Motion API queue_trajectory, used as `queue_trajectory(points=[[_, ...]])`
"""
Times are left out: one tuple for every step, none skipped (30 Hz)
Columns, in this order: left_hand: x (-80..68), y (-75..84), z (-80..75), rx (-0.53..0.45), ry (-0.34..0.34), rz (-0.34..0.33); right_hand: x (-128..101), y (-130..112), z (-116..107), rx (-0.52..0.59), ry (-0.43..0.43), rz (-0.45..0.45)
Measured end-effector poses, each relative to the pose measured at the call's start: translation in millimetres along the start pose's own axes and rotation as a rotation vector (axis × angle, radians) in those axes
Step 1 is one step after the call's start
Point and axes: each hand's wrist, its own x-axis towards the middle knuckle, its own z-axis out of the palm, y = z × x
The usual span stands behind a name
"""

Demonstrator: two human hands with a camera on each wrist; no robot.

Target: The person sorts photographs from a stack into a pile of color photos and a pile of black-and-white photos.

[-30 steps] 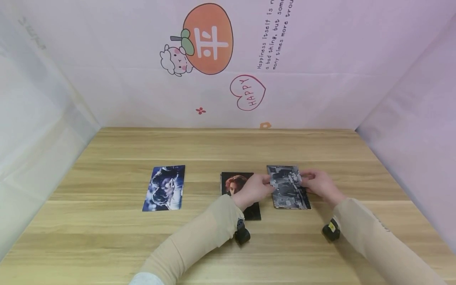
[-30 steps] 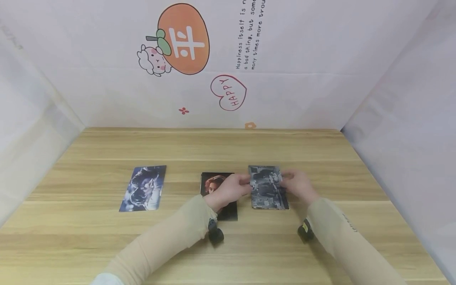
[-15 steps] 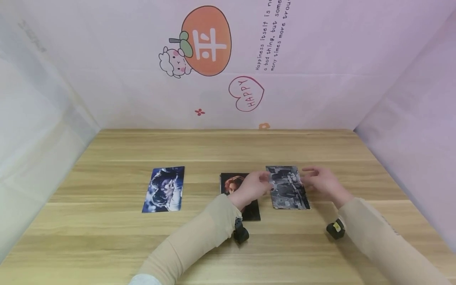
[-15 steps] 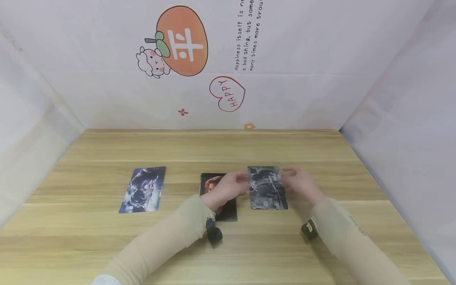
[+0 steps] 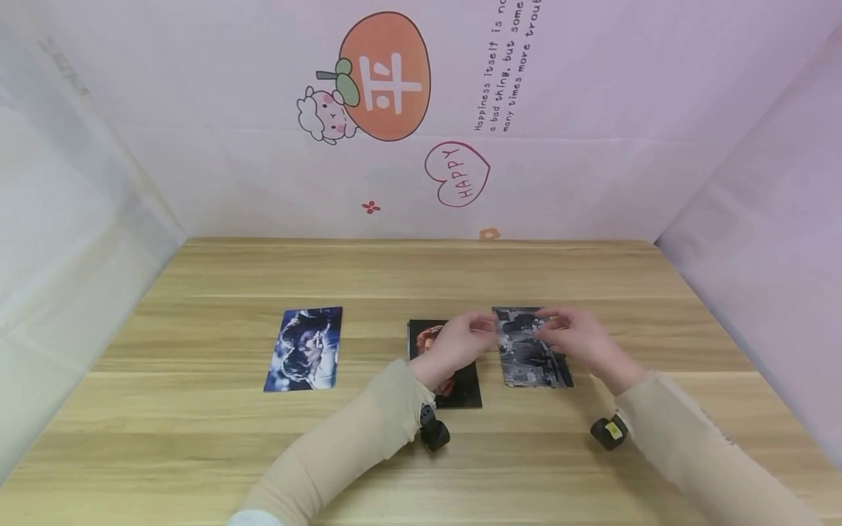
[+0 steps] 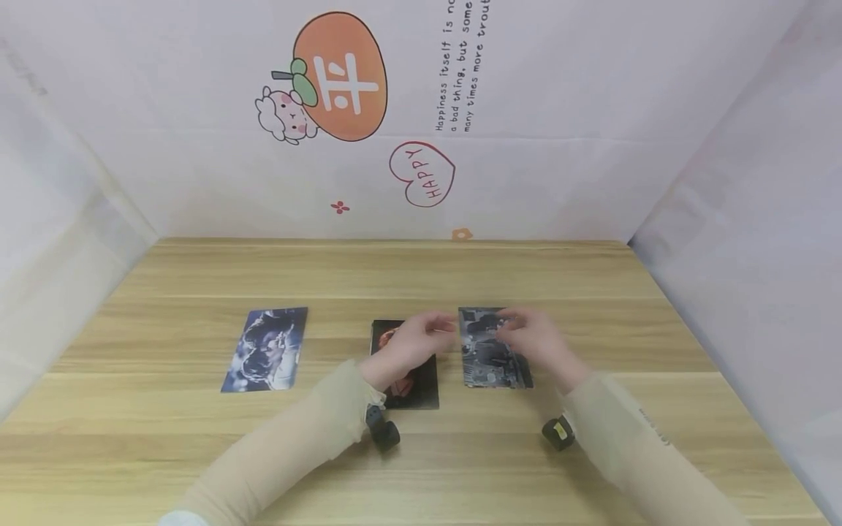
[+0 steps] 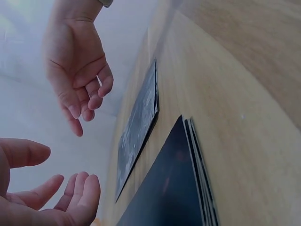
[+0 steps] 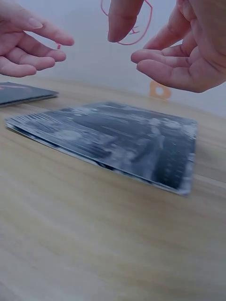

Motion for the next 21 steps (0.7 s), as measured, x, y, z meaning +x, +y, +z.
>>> queue_trajectory(points=[[-1.0, -0.1, -1.7, 0.000, 0.000, -0.001, 0, -1, 1, 0.005, 0.000, -0.006], [-1.7, -0.6, -3.2, -0.007, 0.003, -0.002, 0, -2, 2, 0.006, -0.004, -0.009], [-2.3, -1.4, -4.9, -0.007, 0.003, 0.001, 0, -3, 4, 0.012, -0.007, -0.012], [-3.2, -2.1, -6.8, -0.005, 0.003, 0.003, 0, -4, 5, 0.020, -0.011, -0.017], [-4.1, -3.0, -8.6, -0.001, 0.004, 0.005, 1, -4, 6, 0.030, -0.016, -0.019], [-5.0, -3.9, -10.5, 0.002, 0.007, 0.010, 1, -5, 7, 0.037, -0.020, -0.021], [-5.9, -4.9, -12.3, 0.007, 0.009, 0.014, 1, -6, 9, 0.037, -0.024, -0.021], [-6.9, -6.1, -14.2, 0.012, 0.013, 0.018, 1, -7, 10, 0.042, -0.027, -0.023], [-8.1, -7.3, -16.2, 0.011, 0.015, 0.020, 2, -7, 12, 0.045, -0.030, -0.025], [-9.3, -8.5, -18.2, 0.011, 0.017, 0.021, 2, -8, 14, 0.048, -0.032, -0.025], [-10.7, -9.8, -20.3, 0.012, 0.020, 0.022, 3, -9, 16, 0.048, -0.034, -0.023], [-12.3, -11.0, -22.6, 0.011, 0.021, 0.023, 3, -10, 18, 0.050, -0.037, -0.020], [-13.9, -12.1, -25.1, 0.015, 0.023, 0.022, 4, -11, 20, 0.051, -0.041, -0.013], [-15.4, -13.2, -27.6, 0.016, 0.026, 0.023, 4, -12, 23, 0.059, -0.047, -0.009], [-16.9, -14.2, -30.2, 0.014, 0.028, 0.025, 5, -12, 25, 0.066, -0.055, -0.002], [-18.3, -15.2, -32.8, 0.018, 0.032, 0.033, 5, -13, 28, 0.080, -0.065, 0.004], [-19.6, -16.1, -35.5, 0.022, 0.037, 0.040, 5, -15, 30, 0.088, -0.073, 0.008], [-20.3, -17.4, -38.0, 0.020, 0.042, 0.048, 5, -16, 33, 0.096, -0.079, 0.011], [-21.0, -18.5, -40.4, 0.016, 0.048, 0.051, 5, -17, 35, 0.100, -0.086, 0.010], [-21.8, -19.7, -42.8, 0.011, 0.052, 0.055, 5, -18, 37, 0.109, -0.092, 0.006], [-22.5, -21.1, -45.0, 0.009, 0.057, 0.057, 5, -20, 39, 0.112, -0.096, 0.003]])
